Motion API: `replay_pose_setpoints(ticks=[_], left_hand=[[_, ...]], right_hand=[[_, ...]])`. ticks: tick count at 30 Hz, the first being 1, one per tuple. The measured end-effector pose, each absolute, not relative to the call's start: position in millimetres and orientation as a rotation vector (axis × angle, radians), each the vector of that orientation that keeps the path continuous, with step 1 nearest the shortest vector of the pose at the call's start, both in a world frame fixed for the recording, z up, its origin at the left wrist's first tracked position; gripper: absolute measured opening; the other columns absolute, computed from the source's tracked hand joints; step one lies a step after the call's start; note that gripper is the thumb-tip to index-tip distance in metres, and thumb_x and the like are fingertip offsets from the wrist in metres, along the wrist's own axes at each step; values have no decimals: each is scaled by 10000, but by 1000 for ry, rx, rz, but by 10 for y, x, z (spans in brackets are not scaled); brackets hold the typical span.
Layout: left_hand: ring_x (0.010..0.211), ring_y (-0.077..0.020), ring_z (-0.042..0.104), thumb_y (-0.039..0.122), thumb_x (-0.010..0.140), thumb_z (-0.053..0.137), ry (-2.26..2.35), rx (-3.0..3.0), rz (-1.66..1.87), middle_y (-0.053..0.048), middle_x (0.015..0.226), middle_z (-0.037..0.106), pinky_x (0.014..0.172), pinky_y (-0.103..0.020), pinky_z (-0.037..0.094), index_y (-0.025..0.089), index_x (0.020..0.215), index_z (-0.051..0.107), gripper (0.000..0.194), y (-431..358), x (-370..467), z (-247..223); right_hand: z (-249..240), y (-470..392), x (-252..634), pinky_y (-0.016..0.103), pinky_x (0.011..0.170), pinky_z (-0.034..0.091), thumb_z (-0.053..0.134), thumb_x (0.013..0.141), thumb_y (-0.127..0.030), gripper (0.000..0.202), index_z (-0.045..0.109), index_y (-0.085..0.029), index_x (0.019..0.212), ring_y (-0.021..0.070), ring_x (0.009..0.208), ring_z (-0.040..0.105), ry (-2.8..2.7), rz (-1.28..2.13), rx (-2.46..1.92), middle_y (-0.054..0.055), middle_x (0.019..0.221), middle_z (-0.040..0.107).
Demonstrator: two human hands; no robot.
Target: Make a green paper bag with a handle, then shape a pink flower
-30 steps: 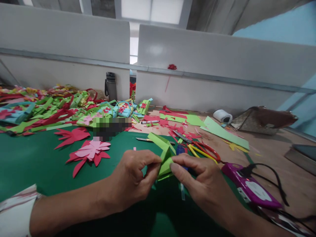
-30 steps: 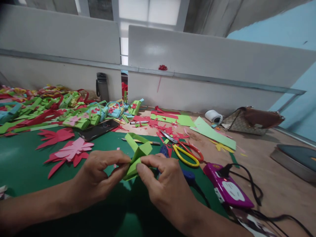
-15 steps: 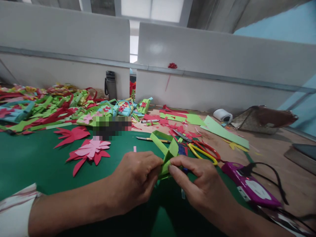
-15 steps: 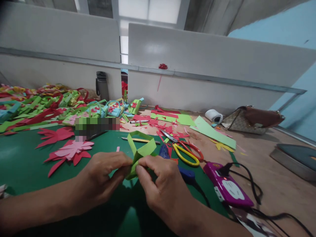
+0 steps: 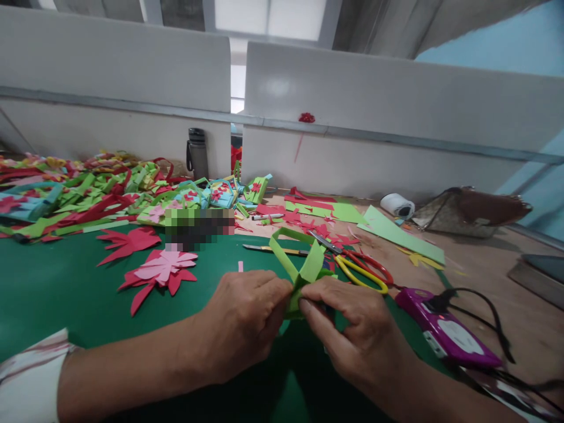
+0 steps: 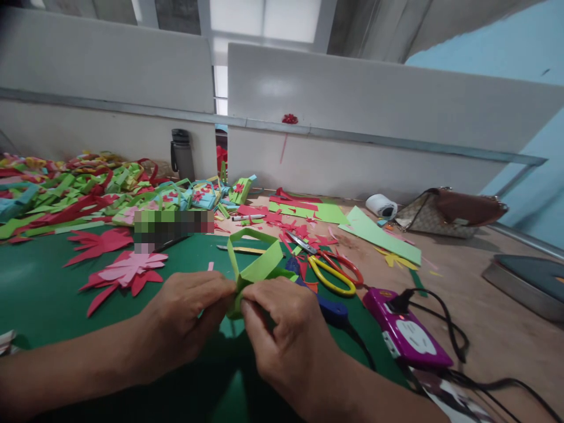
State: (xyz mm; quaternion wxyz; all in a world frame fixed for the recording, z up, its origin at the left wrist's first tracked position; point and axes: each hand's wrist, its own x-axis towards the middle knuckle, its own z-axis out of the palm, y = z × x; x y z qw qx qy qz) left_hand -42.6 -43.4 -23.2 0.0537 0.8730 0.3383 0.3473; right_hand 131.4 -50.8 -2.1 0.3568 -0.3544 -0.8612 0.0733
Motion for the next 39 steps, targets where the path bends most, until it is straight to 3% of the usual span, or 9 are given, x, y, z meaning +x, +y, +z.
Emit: replay_pose_setpoints(ticks=[11, 18, 30, 34, 39], left_hand=[[525, -114, 379, 83, 825, 384, 1017, 2762, 999, 17, 590, 433, 485, -244, 275, 167, 666, 445, 190, -433, -422, -226], [595, -113, 432, 155, 871, 387, 989, 2615, 1010, 11, 634, 460, 560, -235, 318, 165, 696, 454, 187, -413, -403, -263], [547, -95, 387, 74, 801, 420, 981, 2572, 1144, 27, 591, 433, 528, -233, 285, 166, 655, 443, 174, -393, -373, -315], [548, -103, 385, 88, 811, 425, 1033, 2648, 1182, 22, 585, 438, 524, -239, 282, 169, 648, 445, 183, -368, -387, -292], [610, -124, 413, 93, 824, 445, 1133, 2887, 1155, -11, 669, 482, 544, -252, 299, 154, 694, 492, 151, -362, -441, -123]], right_hand=[[-32, -499, 1335, 255, 573, 355, 460, 813, -90, 158, 583, -145, 731, 118, 574, 502, -2271, 226, -986, 4, 626, 572], [-33, -493, 1314, 237, 560, 366, 469, 801, -81, 138, 567, -150, 733, 118, 585, 505, -2223, 194, -943, 6, 631, 560], [-29, -477, 1300, 218, 574, 407, 510, 769, -76, 126, 579, -175, 733, 104, 588, 551, -2157, 176, -964, -26, 635, 610], [8, -486, 1319, 245, 587, 425, 523, 778, -89, 102, 582, -171, 761, 124, 607, 567, -2177, -4, -895, -4, 656, 621], [154, -553, 1416, 320, 786, 446, 578, 774, -89, 143, 582, -146, 904, 188, 809, 591, -2150, -440, -771, 80, 823, 649]])
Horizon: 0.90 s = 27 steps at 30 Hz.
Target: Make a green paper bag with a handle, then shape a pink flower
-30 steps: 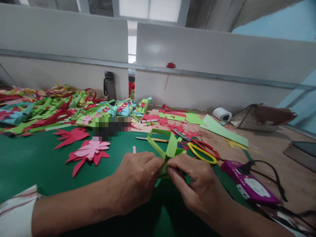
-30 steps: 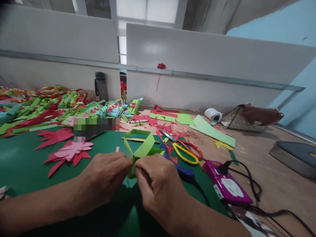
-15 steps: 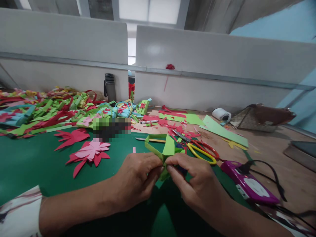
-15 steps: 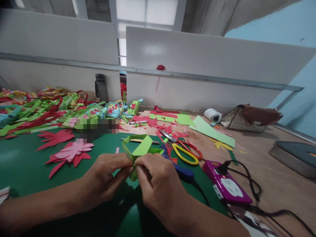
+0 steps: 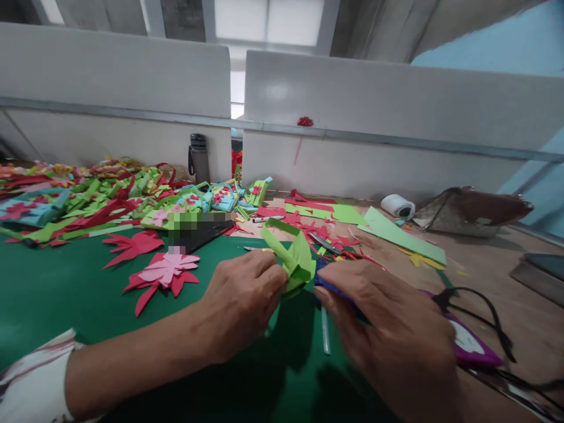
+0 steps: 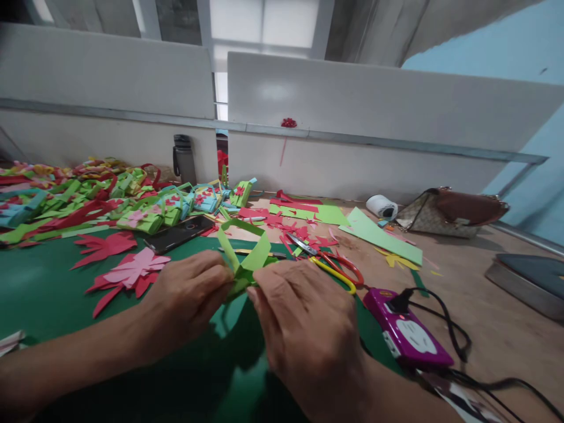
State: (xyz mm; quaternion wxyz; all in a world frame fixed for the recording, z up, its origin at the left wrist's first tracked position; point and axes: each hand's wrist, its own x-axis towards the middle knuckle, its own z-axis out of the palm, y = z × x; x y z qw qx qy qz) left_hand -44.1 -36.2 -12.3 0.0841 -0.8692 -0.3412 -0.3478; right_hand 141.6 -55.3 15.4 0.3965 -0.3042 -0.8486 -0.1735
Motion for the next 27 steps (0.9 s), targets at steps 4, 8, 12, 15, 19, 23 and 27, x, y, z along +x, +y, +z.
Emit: replay_pose_setpoints(ticks=[4, 8, 12, 15, 19, 23, 27], left_hand=[[651, -157, 423, 83, 825, 432, -884, -2456, -868, -50, 742, 526, 568, -278, 324, 142, 758, 542, 142, -408, -435, 14], [680, -169, 438, 97, 854, 394, -838, -2457, -798, -63, 757, 540, 610, -299, 358, 140, 780, 563, 190, -429, -401, 46], [684, -160, 452, 117, 876, 369, -822, -2513, -814, -63, 758, 548, 642, -305, 377, 142, 729, 553, 237, -394, -374, 19], [710, -161, 476, 122, 881, 374, -819, -2557, -824, -63, 752, 558, 686, -318, 396, 136, 726, 563, 244, -366, -352, -5], [727, -155, 500, 141, 873, 410, -860, -2651, -1008, -63, 762, 565, 691, -304, 417, 128, 722, 575, 224, -333, -370, 8], [778, -133, 560, 157, 865, 440, -1204, -2802, -1493, -53, 832, 613, 706, -248, 445, 129, 800, 609, 182, -270, -477, 88], [816, -160, 599, 227, 836, 502, -1565, -2853, -1678, -48, 851, 664, 719, -265, 464, 126, 846, 657, 185, -238, -532, 114]], right_hand=[[233, -547, 1407, 484, 969, 339, 561, 761, -57, 225, 599, -146, 965, 310, 1176, 416, -2241, -616, -668, 171, 1171, 536], [211, -472, 1365, 521, 1003, 278, 501, 769, -34, 179, 632, -134, 839, 329, 1261, 311, -2331, -597, -763, 168, 1270, 472], [172, -430, 1378, 538, 1013, 240, 490, 754, -23, 173, 624, -130, 771, 333, 1272, 293, -2382, -603, -837, 155, 1272, 485], [157, -421, 1397, 554, 1006, 228, 485, 768, -43, 160, 614, -137, 765, 339, 1275, 285, -2420, -598, -860, 151, 1290, 474], [173, -397, 1409, 551, 1005, 223, 478, 773, -57, 167, 593, -147, 691, 320, 1270, 302, -2441, -501, -843, 140, 1275, 490], [240, -383, 1432, 549, 997, 237, 457, 769, -40, 195, 583, -150, 670, 298, 1224, 380, -2406, -410, -881, 127, 1224, 531], [262, -379, 1454, 565, 1002, 208, 448, 792, -63, 203, 576, -154, 663, 293, 1194, 416, -2389, -383, -907, 118, 1199, 549]])
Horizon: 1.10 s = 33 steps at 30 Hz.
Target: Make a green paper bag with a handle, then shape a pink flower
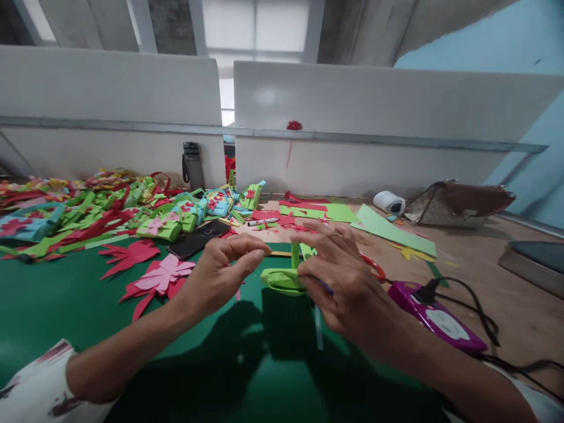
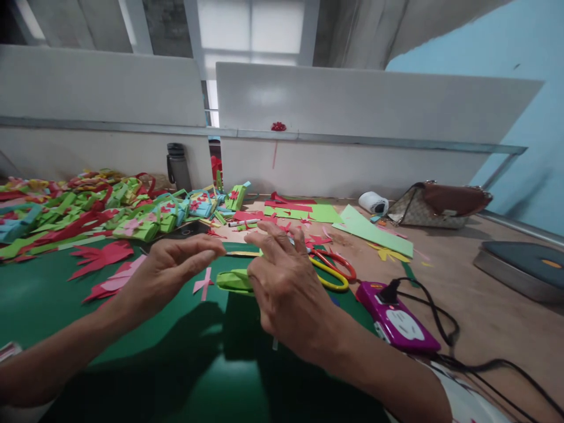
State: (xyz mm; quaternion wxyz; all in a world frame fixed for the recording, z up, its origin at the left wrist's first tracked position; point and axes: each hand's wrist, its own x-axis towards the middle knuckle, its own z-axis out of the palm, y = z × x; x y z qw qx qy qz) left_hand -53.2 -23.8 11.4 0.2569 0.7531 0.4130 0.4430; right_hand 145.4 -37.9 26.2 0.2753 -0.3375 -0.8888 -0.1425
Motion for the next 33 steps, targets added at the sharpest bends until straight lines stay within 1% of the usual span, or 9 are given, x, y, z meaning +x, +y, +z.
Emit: replay_pose_setpoints(ticks=[4, 9, 12, 15, 21, 27, 33], left_hand=[[843, -162, 608, 205, 752, 609, 1073, 2029, 1127, -44, 887, 668, 736, -260, 468, 145, 808, 683, 111, -282, -474, 58], [783, -158, 604, 154, 721, 624, 1049, 2040, 1146, -51, 828, 654, 693, -262, 469, 137, 726, 681, 60, -328, -430, 22], [743, -145, 594, 136, 732, 606, 1051, 2035, 1118, -40, 775, 647, 686, -257, 463, 138, 690, 674, 81, -335, -432, 27], [668, -124, 570, 120, 745, 584, 1060, 2062, 1032, -24, 710, 629, 631, -235, 445, 139, 672, 670, 115, -339, -438, 24], [605, -103, 516, 98, 764, 548, 1090, 2217, 959, -2, 656, 563, 572, -218, 390, 142, 635, 618, 153, -361, -428, -33], [640, -123, 471, 37, 764, 468, 1103, 2450, 966, -12, 664, 531, 583, -237, 360, 142, 669, 546, 161, -388, -390, -62], [680, -133, 488, 53, 780, 456, 1033, 2451, 1011, -27, 705, 547, 607, -244, 371, 148, 694, 561, 165, -412, -355, -59]], right_hand=[[215, -369, 1455, 562, 1007, 177, 446, 790, -59, 206, 590, -154, 677, 295, 1214, 392, -2401, -384, -903, 121, 1185, 558], [172, -363, 1452, 546, 1008, 183, 454, 782, -53, 200, 595, -157, 687, 291, 1217, 389, -2376, -409, -875, 115, 1169, 565], [167, -374, 1445, 544, 1008, 189, 455, 783, -46, 202, 602, -166, 714, 272, 1172, 436, -2394, -405, -898, 98, 1157, 572], [149, -385, 1429, 550, 1005, 179, 439, 783, -31, 223, 601, -166, 708, 257, 1115, 481, -2403, -402, -881, 80, 1125, 596], [111, -378, 1402, 560, 1018, 103, 427, 759, 1, 226, 578, -153, 690, 246, 1084, 500, -2473, -351, -865, 69, 1087, 621], [173, -381, 1415, 549, 1012, 139, 427, 759, -11, 216, 557, -161, 673, 238, 1040, 507, -2586, -255, -924, 58, 962, 623], [124, -360, 1392, 515, 1018, 135, 470, 798, -38, 206, 615, -182, 775, 229, 1115, 468, -2518, -173, -883, 29, 1014, 638]])
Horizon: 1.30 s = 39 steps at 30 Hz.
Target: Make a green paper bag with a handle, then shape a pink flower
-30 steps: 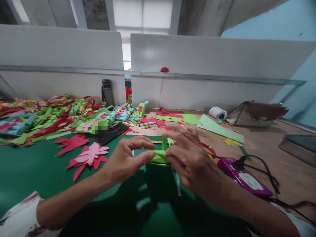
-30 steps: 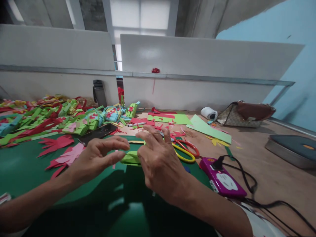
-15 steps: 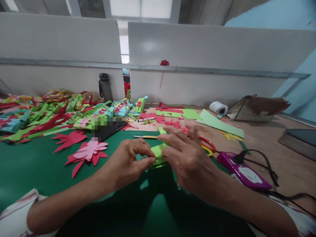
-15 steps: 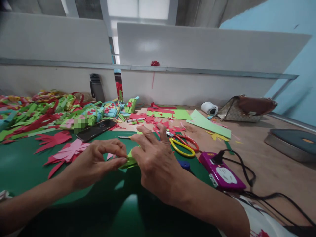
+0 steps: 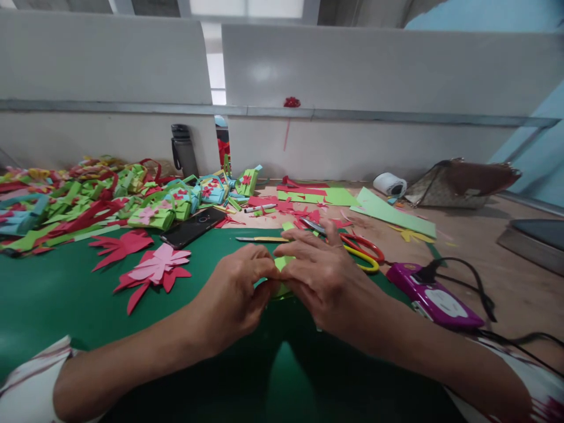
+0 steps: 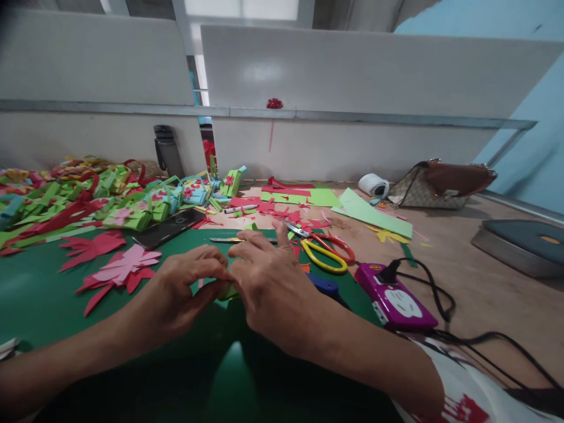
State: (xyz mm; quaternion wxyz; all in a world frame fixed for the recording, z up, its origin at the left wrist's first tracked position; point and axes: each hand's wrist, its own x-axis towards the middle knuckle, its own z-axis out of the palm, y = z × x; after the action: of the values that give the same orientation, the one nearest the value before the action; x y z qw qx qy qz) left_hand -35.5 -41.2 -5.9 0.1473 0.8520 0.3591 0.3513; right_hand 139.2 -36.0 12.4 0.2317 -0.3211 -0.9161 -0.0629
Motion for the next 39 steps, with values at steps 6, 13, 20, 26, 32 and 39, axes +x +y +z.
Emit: replay_pose_setpoints(ticks=[6, 13, 20, 26, 32, 39], left_hand=[[633, -117, 492, 81, 754, 494, 1168, 2236, 942, 1, 661, 542, 596, -235, 366, 144, 684, 585, 131, -439, -350, -40], [635, -110, 497, 75, 721, 482, 1214, 2138, 888, 18, 661, 548, 606, -228, 365, 147, 655, 566, 128, -439, -366, -36], [645, -126, 500, 60, 690, 466, 1251, 2125, 886, 8, 662, 550, 627, -253, 366, 151, 645, 561, 139, -436, -349, -63], [682, -153, 509, 84, 696, 467, 1265, 2154, 940, -17, 688, 568, 650, -281, 365, 153, 670, 583, 137, -447, -324, -108], [676, -147, 511, 73, 688, 480, 1281, 2153, 996, -16, 682, 573, 646, -279, 366, 153, 645, 559, 120, -444, -280, -120], [636, -133, 493, 69, 674, 473, 1298, 2204, 990, -1, 647, 559, 619, -271, 360, 160, 625, 526, 116, -465, -293, -131]], right_hand=[[180, -377, 1373, 526, 1000, 147, 501, 738, -54, 138, 557, -155, 662, 213, 1013, 489, -2565, -76, -941, 38, 951, 585], [174, -405, 1394, 564, 999, 66, 475, 736, -49, 149, 554, -166, 688, 208, 1038, 457, -2579, -55, -973, 34, 978, 562], [151, -415, 1389, 533, 1023, 26, 476, 740, -46, 156, 552, -167, 678, 197, 1076, 453, -2584, -46, -976, 12, 950, 585], [62, -384, 1335, 549, 1024, -19, 488, 787, -73, 163, 606, -173, 738, 224, 1127, 459, -2489, -116, -929, 23, 970, 633], [-22, -378, 1299, 557, 1026, -28, 513, 779, -79, 151, 630, -148, 846, 251, 1190, 419, -2442, -222, -852, 56, 1011, 643], [14, -387, 1333, 570, 1022, 9, 494, 777, -66, 129, 602, -133, 755, 278, 1228, 381, -2505, -249, -869, 87, 1090, 617]])
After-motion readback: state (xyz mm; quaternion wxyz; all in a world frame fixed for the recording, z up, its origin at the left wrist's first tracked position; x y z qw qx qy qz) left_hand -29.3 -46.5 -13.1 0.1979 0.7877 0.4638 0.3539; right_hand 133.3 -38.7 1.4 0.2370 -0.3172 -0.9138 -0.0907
